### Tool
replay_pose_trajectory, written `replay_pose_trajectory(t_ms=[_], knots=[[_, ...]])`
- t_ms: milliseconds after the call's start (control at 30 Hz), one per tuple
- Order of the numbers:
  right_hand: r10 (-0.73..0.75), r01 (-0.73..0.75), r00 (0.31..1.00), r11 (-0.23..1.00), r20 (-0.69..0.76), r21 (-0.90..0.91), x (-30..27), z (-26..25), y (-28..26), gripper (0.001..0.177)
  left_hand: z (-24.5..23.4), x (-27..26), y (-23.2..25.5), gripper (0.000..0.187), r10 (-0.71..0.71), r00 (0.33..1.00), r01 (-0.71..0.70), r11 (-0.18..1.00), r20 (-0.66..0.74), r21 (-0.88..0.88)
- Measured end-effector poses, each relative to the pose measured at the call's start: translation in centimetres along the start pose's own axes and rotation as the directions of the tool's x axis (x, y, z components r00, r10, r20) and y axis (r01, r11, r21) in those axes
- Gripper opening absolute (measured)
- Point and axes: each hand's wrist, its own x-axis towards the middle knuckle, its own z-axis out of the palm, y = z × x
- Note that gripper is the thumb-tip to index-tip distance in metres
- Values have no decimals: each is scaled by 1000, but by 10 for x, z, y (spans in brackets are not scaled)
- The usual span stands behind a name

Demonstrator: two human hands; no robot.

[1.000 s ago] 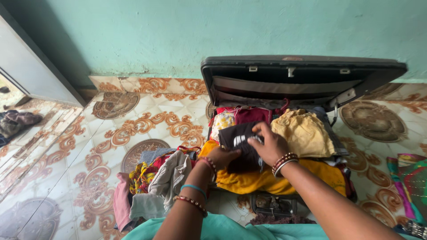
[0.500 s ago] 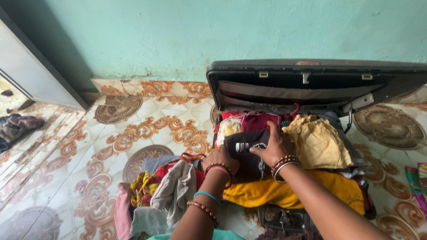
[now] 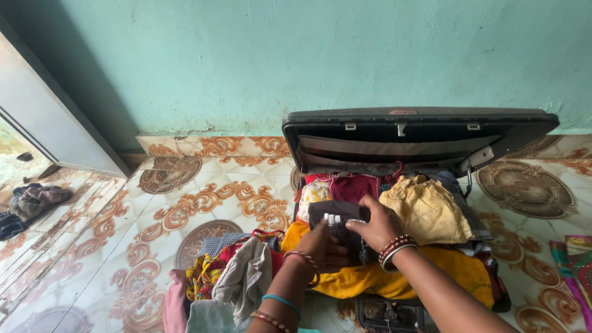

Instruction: The person folds and places various garments into an open suitcase on the floor. They handle shirts, pants, and other clothing items one by one, arranging them neatly inside the suitcase.

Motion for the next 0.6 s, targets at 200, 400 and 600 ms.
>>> replay_pose_trajectory(t_ms=[200, 400, 600], knots=[[-537, 548, 834, 833, -129, 79, -35, -4, -41, 37, -18, -40, 21, 90, 102, 986, -38, 911, 134, -411], [-485, 426, 871, 824, 78, 375, -38, 1, -37, 31, -26, -26, 43, 44, 162, 984, -172, 971, -75, -165], [101, 69, 934, 891, -344, 449, 4, 1, 0, 45, -3, -44, 56, 45, 207, 967, -167, 954, 146, -251]])
